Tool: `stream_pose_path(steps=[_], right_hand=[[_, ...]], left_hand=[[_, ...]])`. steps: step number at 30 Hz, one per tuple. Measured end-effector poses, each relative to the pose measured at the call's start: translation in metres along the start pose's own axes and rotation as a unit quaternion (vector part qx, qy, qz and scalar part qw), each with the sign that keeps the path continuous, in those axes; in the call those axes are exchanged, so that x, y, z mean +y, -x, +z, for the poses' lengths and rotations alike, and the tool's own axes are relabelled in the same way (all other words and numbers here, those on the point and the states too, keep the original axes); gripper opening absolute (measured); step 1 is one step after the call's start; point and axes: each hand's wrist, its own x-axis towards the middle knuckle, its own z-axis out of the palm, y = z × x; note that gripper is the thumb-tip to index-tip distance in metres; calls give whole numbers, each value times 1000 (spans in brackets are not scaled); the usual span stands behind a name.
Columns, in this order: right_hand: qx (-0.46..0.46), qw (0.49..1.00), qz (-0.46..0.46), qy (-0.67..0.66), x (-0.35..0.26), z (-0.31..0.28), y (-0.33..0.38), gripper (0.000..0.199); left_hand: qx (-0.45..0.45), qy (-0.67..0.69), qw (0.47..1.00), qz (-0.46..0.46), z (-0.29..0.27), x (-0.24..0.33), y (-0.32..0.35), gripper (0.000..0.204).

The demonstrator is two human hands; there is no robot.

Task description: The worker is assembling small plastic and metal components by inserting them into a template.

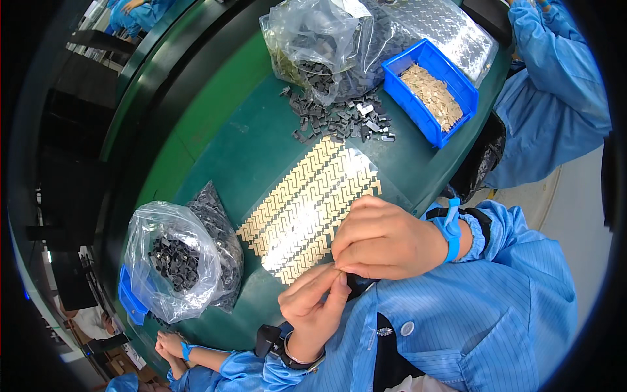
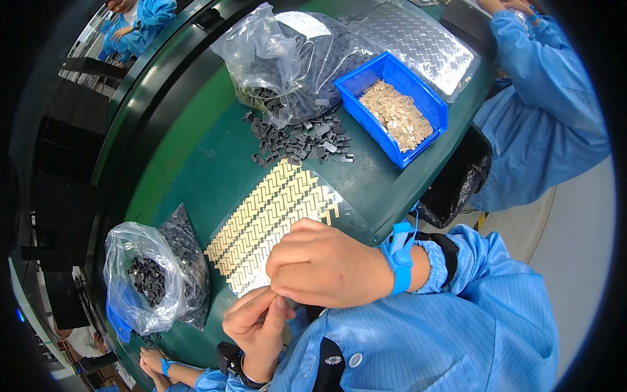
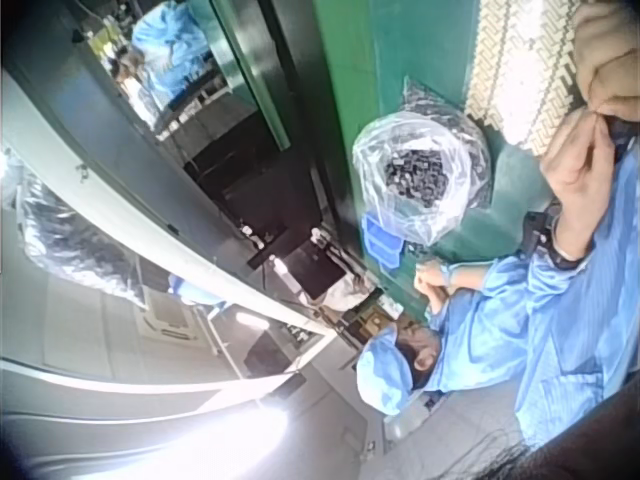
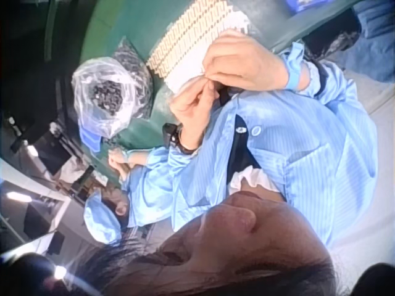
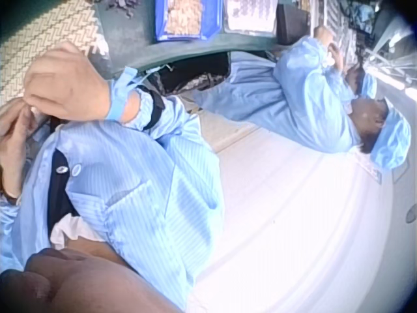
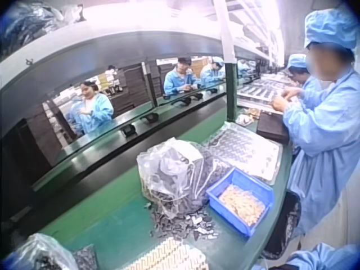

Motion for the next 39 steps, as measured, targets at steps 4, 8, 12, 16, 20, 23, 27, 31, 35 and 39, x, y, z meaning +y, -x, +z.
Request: stream_pose_path(steps=[4, 8, 12, 16, 20, 23, 27, 31, 35, 39], right_hand=[[45, 973, 176, -142, 0, -8, -1, 7], [2, 929, 266, -257, -3, -9, 3, 12], [-12, 888, 321, -330, -7, -2, 4, 14], [-8, 896, 321, -308, -7, -1, 4, 14], [-38, 909, 301, -284, -4, -4, 2, 13], [-35, 924, 279, -260, -4, -3, 2, 13], [-17, 918, 295, -265, -6, -1, 2, 13], [-9, 864, 347, -365, -6, 0, 4, 14], [-12, 816, 379, -436, -6, 5, 4, 16], [9, 796, 385, -467, -6, 8, 5, 18]], left_hand=[[-1, 50, 998, -35, -2, -2, 2, 10], [52, 139, 984, -104, 1, -3, 4, 16], [82, 142, 979, -118, 7, 0, 3, 21], [75, 139, 981, -117, 7, 0, 3, 21], [71, 134, 981, -121, 7, 3, 0, 18], [88, 148, 980, -99, 7, 2, -3, 16], [94, 135, 984, -62, 3, -3, -1, 15], [137, 126, 982, -46, 6, -9, 0, 14], [140, 107, 984, -32, 10, -3, 0, 13], [135, 93, 987, 2, 11, -6, -1, 13]])
